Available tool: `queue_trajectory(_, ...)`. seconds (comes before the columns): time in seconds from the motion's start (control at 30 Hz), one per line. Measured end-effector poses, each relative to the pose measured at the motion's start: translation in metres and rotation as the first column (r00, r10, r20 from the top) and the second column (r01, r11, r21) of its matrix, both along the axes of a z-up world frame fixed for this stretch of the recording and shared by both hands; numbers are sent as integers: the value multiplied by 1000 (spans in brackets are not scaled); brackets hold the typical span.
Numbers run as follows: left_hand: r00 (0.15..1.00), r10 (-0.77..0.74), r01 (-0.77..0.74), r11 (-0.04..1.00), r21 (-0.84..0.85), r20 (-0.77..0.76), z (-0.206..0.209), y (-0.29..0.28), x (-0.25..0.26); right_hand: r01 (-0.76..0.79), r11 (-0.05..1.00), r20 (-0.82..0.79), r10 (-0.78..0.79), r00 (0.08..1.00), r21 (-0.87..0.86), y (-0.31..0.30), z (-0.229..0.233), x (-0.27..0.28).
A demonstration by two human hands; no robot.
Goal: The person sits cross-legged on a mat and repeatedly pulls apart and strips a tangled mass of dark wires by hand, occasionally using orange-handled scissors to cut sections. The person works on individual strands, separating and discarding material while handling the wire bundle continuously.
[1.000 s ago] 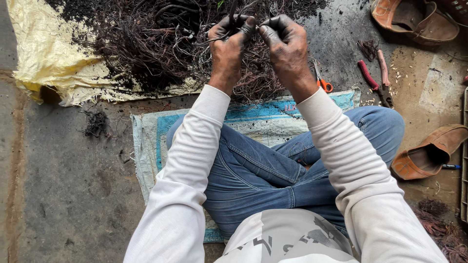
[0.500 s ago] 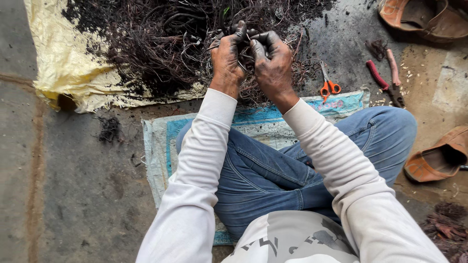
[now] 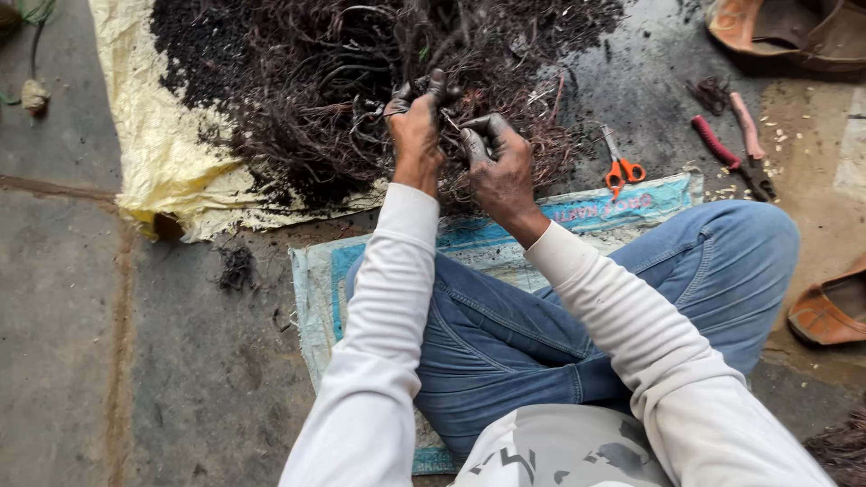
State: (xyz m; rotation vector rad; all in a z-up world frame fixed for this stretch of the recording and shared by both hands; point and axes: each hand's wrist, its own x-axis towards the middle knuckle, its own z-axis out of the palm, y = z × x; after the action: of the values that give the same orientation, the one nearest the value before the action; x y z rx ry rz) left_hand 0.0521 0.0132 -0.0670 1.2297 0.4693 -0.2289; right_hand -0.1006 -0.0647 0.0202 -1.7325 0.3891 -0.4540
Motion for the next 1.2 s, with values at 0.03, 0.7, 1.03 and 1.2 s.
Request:
queue_trajectory(0.03, 995, -64, 60, 997, 44, 76, -2, 2, 3, 12, 1000, 60, -10, 998, -24, -4, -2, 1)
queue_trajectory(0.7, 589, -773, 735, 634, 242, 236, 88, 16, -35, -65, 960, 76, 89, 993, -271, -86, -20, 15)
queue_trajectory(1.03, 723, -685, 650, 720, 243, 94, 91, 16, -39, -389, 880, -173, 353, 919, -273, -138, -6, 16)
queue_trajectory(1.2, 762, -622, 645, 756, -114, 183, 84, 19, -29, -474, 757, 85, 491, 867, 450, -165, -5, 8)
